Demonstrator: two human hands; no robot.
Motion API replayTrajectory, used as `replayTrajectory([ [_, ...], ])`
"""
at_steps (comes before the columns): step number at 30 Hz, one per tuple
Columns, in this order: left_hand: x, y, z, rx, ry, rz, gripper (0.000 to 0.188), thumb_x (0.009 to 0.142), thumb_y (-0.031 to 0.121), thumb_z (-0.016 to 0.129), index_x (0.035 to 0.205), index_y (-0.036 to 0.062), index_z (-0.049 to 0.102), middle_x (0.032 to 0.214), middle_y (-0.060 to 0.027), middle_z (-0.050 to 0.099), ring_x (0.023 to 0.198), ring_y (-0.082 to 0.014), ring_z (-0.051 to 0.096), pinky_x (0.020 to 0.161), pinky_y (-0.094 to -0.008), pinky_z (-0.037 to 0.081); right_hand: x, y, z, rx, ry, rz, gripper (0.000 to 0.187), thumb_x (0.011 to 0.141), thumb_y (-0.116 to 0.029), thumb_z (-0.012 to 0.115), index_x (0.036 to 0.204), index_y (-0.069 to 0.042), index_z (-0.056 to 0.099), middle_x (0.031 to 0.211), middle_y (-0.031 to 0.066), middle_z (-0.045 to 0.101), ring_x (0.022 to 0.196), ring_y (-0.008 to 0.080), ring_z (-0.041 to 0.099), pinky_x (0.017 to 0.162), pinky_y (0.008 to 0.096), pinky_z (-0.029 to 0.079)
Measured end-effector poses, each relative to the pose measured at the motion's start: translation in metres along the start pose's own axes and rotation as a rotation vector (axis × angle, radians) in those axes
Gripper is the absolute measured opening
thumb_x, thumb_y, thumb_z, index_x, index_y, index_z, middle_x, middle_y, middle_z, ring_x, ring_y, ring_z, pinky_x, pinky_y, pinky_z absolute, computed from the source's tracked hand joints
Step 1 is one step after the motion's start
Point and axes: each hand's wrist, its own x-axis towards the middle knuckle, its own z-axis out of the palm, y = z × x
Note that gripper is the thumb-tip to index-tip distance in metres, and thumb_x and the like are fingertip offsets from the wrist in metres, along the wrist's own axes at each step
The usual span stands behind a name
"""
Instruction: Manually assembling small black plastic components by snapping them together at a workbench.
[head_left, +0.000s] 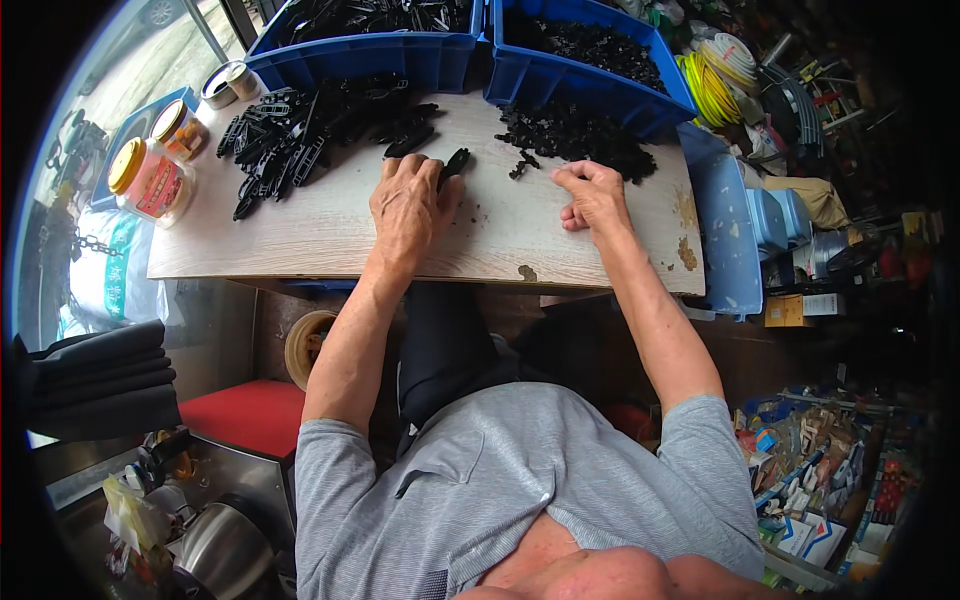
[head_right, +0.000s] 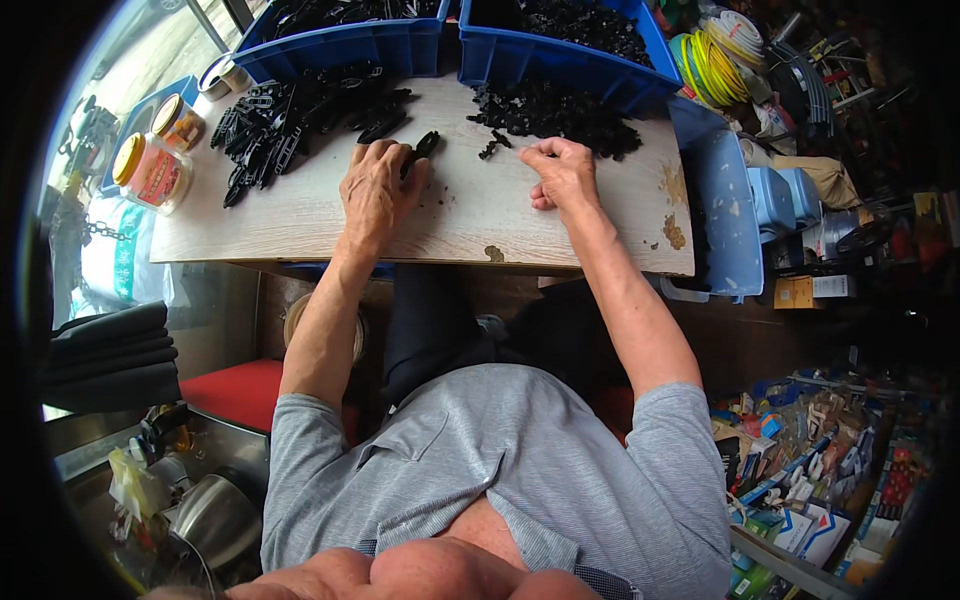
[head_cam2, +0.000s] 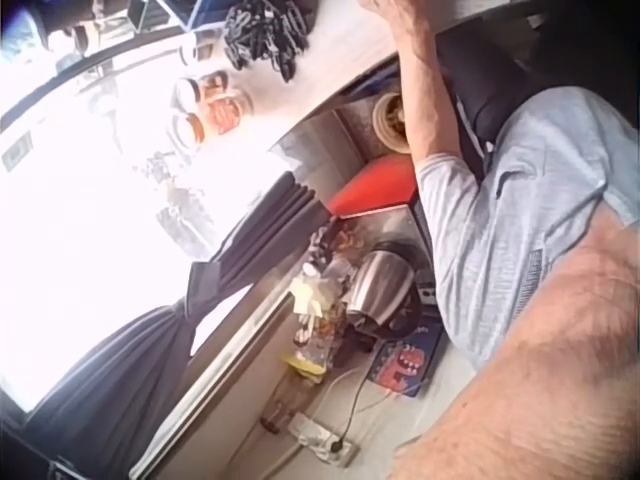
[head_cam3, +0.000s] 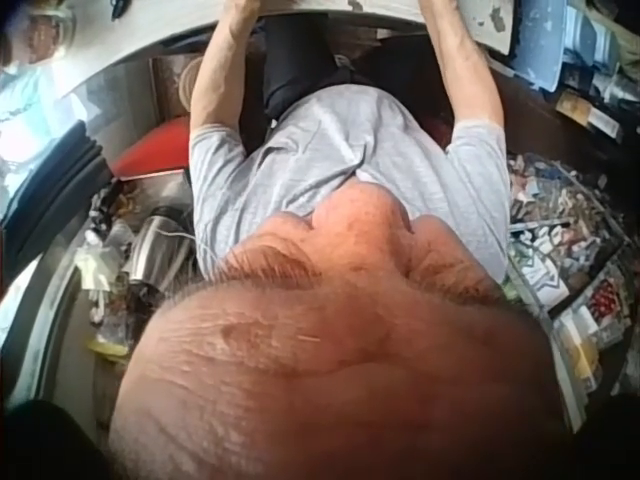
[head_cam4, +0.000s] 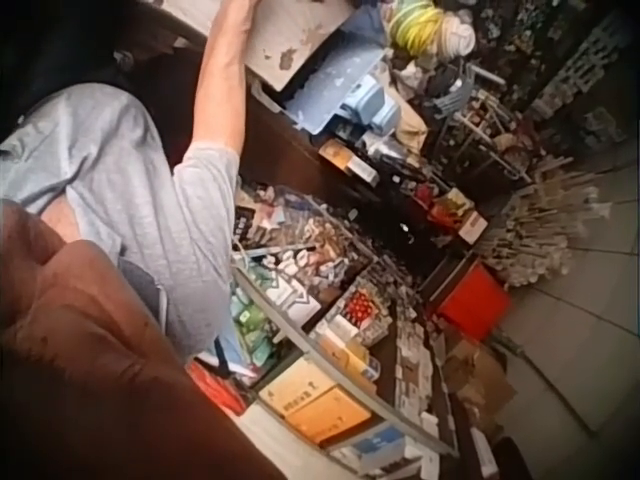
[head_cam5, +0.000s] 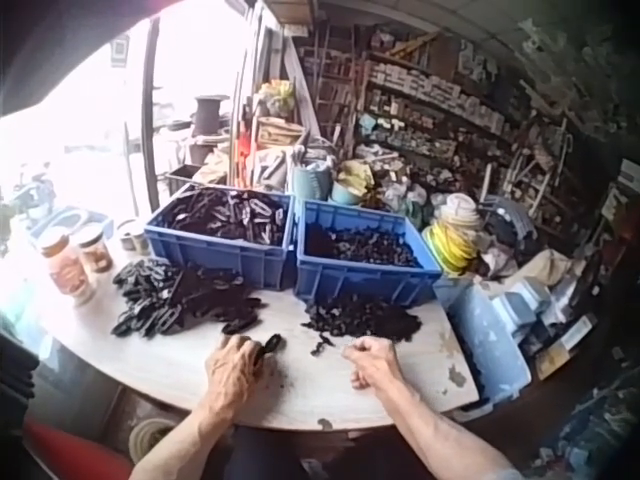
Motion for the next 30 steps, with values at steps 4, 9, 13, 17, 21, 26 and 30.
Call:
replayTrajectory([
  [4,0.0,-0.002,0.001,-0.074,0.122,-0.029,0.019,0.084,0.02,0.075,0.097,0.0075,0.07,0.094,-0.0093,0.068,0.088,-0.0308,0.063,0.078,-0.0395,0.051,-0.001,-0.011,0.021,-0.089,-0.067,-0.031,0.024,0.087,-0.021,0.075,0.106,-0.007,0.07,0.058,0.0021,0.056,0.043,0.0099,0.054,0.037,0.025,0.047],
  [9,-0.003,-0.006,0.003,-0.081,0.125,-0.033,0.016,0.084,0.017,0.074,0.094,0.0071,0.067,0.087,-0.0105,0.066,0.082,-0.0303,0.061,0.073,-0.0398,0.051,0.0,-0.025,0.028,-0.248,-0.147,-0.047,0.025,0.087,-0.018,0.073,0.109,-0.008,0.069,0.059,0.0018,0.057,0.04,0.0093,0.051,0.034,0.0256,0.041],
  [13,-0.004,-0.006,0.003,-0.089,0.107,-0.041,0.015,0.084,0.016,0.074,0.094,0.0077,0.068,0.086,-0.0097,0.066,0.081,-0.0298,0.061,0.072,-0.0396,0.051,0.006,-0.024,0.03,-0.339,-0.201,-0.092,0.02,0.087,-0.018,0.073,0.105,-0.008,0.071,0.059,0.0009,0.056,0.037,0.0091,0.047,0.032,0.026,0.038],
  [17,-0.002,-0.002,-0.007,-0.159,0.155,-0.029,0.012,0.084,0.012,0.074,0.094,0.0068,0.069,0.085,-0.0092,0.067,0.079,-0.0283,0.063,0.071,-0.0369,0.052,0.005,-0.023,0.032,-0.386,-0.188,-0.127,0.016,0.086,-0.019,0.073,0.097,-0.007,0.071,0.06,0.0004,0.056,0.037,0.009,0.047,0.033,0.0253,0.037],
  [21,-0.021,0.021,-0.011,-0.539,0.094,-0.211,0.008,0.091,0.01,0.071,0.096,0.0036,0.071,0.084,-0.0087,0.07,0.071,-0.0171,0.065,0.064,-0.0286,0.052,0.006,-0.02,0.028,-0.382,-0.169,-0.112,0.013,0.087,-0.018,0.073,0.094,-0.007,0.071,0.06,0.0002,0.057,0.039,0.0089,0.049,0.034,0.0247,0.038],
  [26,-0.04,0.061,-0.008,-0.874,-0.107,-0.421,0.019,0.095,0.011,0.067,0.105,-0.0042,0.068,0.084,-0.0067,0.071,0.074,-0.0095,0.063,0.065,-0.0243,0.051,0.008,-0.011,0.02,-0.126,-0.187,0.007,0.014,0.086,-0.018,0.074,0.093,-0.007,0.068,0.061,0.0016,0.059,0.043,0.0095,0.053,0.037,0.0255,0.044],
  [30,-0.034,0.066,0.015,-1.054,-0.2,-0.547,0.033,0.096,0.013,0.065,0.122,-0.0049,0.059,0.095,-0.0099,0.071,0.078,-0.011,0.064,0.068,-0.027,0.053,-0.004,-0.007,0.019,0.026,-0.223,0.043,0.018,0.086,-0.018,0.075,0.096,-0.005,0.067,0.058,0.0025,0.058,0.044,0.0116,0.056,0.038,0.0288,0.047],
])
